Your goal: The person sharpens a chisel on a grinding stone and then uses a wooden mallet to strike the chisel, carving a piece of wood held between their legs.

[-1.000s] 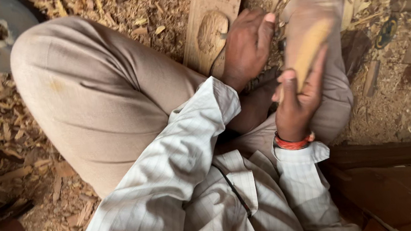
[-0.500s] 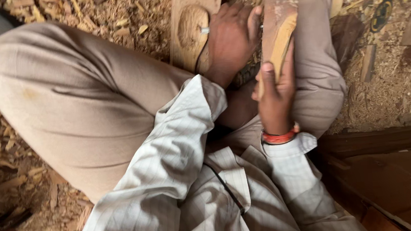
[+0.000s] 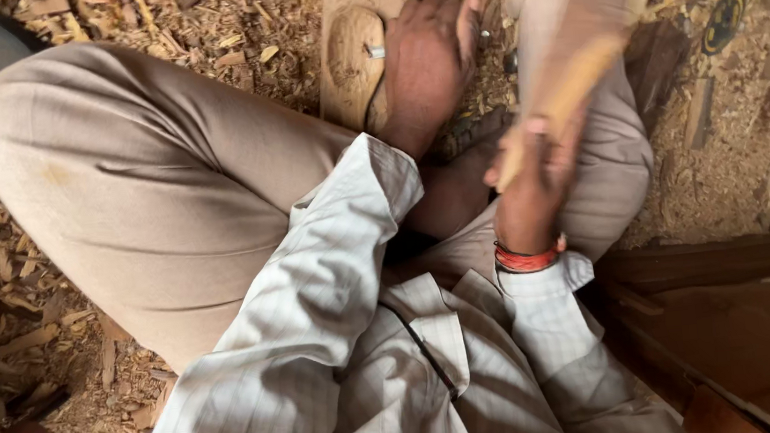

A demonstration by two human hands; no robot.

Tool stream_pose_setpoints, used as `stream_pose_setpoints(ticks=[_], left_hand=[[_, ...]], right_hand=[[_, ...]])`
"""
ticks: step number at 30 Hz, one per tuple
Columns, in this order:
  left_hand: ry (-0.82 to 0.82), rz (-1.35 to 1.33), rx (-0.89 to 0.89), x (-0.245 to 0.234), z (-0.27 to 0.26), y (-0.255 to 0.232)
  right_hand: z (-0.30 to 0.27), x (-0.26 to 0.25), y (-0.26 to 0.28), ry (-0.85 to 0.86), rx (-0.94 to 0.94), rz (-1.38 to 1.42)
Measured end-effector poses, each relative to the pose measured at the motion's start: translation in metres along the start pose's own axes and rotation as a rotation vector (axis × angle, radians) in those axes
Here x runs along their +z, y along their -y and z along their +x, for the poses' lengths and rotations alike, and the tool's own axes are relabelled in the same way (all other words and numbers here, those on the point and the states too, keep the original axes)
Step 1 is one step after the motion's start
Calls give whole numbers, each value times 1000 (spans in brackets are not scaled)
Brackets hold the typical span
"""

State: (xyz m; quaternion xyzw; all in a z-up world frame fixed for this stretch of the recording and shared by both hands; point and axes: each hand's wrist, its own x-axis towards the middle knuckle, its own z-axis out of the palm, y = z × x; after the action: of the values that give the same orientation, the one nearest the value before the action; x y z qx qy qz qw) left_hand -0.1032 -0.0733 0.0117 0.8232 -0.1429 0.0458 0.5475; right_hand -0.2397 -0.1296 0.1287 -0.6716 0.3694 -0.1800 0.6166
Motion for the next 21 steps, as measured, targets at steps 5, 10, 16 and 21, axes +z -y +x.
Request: stream_pose_setpoints(ticks=[5,10,16,21], left_hand=[[-46,113,-3,8,13,0],[132,238,194,5,4,-11],[91,10,141,-6,10,-14],[-78,-182,-40,-12,17,-13]], right_hand=[[13,-14,14,154,41,-110],[5,-21,18,-11,3,39],[0,-19,15,11,4,17],[0,-18,21,19,-45,-11]])
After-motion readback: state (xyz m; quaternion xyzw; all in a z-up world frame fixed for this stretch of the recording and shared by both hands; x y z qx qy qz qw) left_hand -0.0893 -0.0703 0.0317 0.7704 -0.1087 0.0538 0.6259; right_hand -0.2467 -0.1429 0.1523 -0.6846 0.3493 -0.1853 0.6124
